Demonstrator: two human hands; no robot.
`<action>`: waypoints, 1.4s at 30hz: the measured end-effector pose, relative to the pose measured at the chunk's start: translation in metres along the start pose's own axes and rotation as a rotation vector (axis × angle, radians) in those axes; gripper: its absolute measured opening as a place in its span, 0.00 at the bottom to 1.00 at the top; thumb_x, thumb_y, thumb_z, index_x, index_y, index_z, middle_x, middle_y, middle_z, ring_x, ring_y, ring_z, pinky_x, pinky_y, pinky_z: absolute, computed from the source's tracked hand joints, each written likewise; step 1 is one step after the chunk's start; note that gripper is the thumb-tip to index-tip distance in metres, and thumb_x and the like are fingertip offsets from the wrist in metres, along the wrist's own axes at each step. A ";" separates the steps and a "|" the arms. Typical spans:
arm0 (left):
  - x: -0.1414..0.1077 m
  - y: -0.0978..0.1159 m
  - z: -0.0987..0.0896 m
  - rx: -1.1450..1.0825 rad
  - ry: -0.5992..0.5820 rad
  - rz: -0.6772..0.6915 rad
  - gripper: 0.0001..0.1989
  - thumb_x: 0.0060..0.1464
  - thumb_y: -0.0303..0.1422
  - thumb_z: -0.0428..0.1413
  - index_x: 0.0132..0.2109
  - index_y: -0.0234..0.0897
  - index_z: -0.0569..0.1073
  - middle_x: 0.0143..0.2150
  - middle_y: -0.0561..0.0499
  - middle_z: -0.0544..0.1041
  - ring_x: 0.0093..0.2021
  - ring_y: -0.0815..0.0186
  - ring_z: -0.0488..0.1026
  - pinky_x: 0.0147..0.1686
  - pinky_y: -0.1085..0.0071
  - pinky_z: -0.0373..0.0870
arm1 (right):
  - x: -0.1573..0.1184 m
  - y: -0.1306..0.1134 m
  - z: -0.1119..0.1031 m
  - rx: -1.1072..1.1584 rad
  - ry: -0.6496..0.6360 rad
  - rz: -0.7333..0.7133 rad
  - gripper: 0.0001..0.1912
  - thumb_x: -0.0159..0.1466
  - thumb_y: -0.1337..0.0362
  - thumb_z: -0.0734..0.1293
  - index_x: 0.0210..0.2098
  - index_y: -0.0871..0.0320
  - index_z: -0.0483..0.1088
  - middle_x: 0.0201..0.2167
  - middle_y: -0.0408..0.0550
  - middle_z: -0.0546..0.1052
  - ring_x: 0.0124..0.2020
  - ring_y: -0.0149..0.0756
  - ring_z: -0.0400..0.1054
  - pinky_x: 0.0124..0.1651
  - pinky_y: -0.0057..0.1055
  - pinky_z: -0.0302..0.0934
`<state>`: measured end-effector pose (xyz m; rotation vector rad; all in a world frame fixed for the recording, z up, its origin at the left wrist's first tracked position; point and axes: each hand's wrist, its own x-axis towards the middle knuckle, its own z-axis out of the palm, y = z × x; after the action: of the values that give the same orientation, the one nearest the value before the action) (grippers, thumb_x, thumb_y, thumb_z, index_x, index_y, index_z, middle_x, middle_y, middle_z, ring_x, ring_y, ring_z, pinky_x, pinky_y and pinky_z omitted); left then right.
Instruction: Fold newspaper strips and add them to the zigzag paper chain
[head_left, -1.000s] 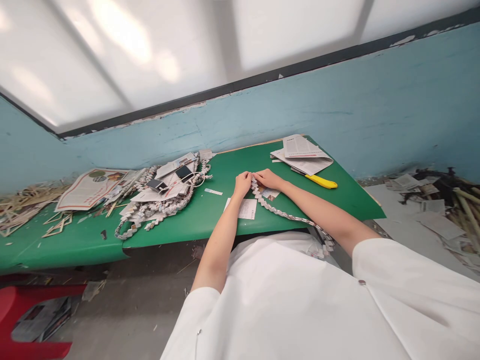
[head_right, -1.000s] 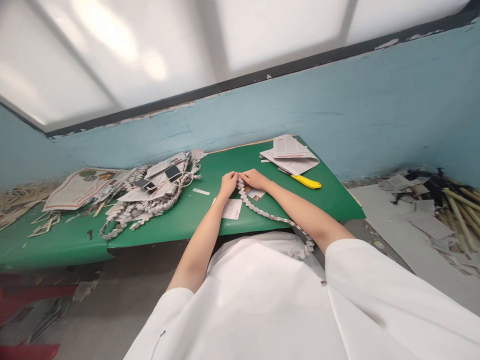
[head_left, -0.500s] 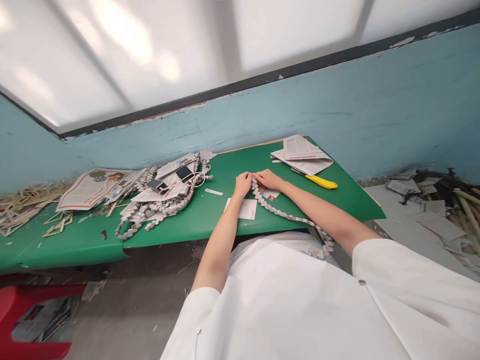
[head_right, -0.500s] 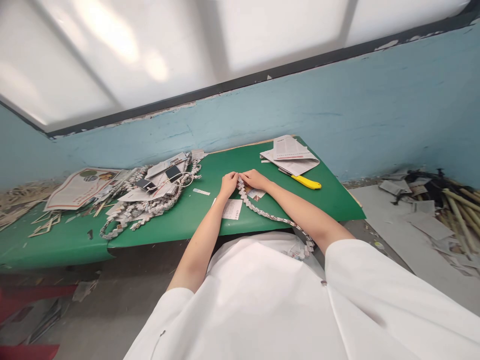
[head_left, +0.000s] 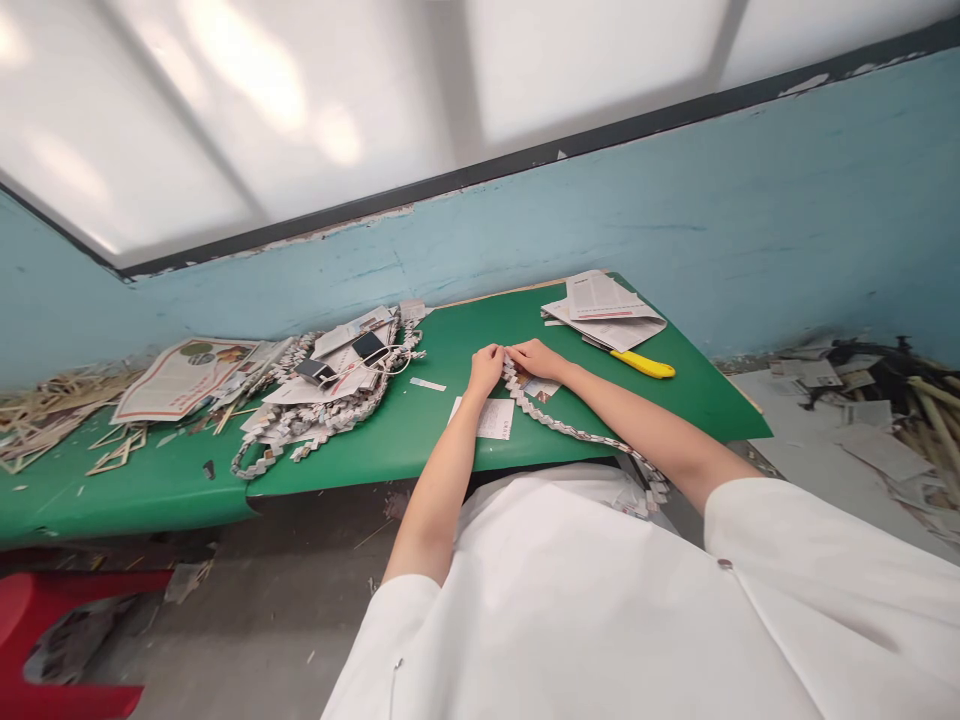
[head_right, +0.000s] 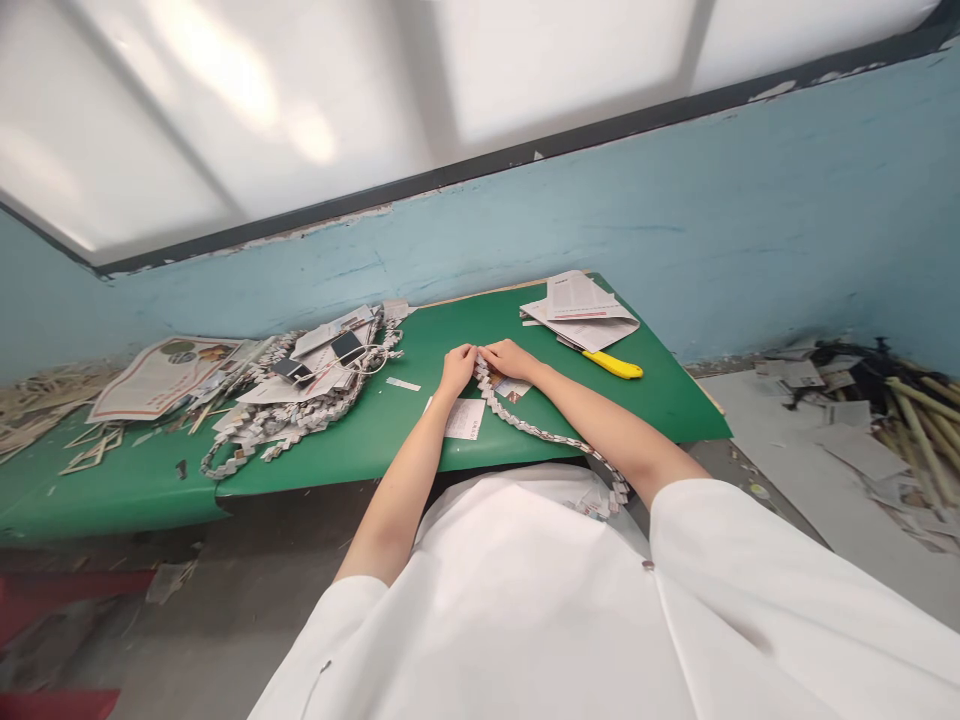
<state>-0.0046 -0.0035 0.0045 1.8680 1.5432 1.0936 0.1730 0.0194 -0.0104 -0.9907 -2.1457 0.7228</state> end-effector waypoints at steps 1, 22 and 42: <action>0.000 0.000 0.000 0.001 0.000 0.001 0.17 0.65 0.33 0.50 0.25 0.38 0.66 0.25 0.53 0.71 0.30 0.66 0.64 0.34 0.70 0.58 | 0.000 0.000 0.000 -0.001 0.001 -0.002 0.29 0.75 0.45 0.55 0.24 0.56 0.63 0.23 0.44 0.74 0.25 0.34 0.60 0.34 0.33 0.53; -0.001 0.002 -0.001 0.001 -0.005 -0.007 0.17 0.65 0.33 0.50 0.26 0.39 0.67 0.25 0.53 0.71 0.29 0.66 0.64 0.34 0.70 0.59 | 0.001 0.000 0.000 0.002 -0.004 0.003 0.29 0.75 0.46 0.55 0.23 0.56 0.64 0.23 0.44 0.74 0.25 0.34 0.61 0.34 0.33 0.53; 0.000 0.000 0.000 0.011 0.002 0.003 0.18 0.65 0.33 0.50 0.25 0.39 0.65 0.25 0.53 0.70 0.29 0.66 0.63 0.33 0.70 0.57 | 0.001 0.000 -0.001 -0.003 -0.006 -0.005 0.29 0.75 0.46 0.55 0.24 0.56 0.64 0.23 0.44 0.75 0.26 0.35 0.62 0.34 0.33 0.53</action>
<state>-0.0045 -0.0032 0.0041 1.8775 1.5505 1.0905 0.1729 0.0203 -0.0091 -0.9860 -2.1543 0.7215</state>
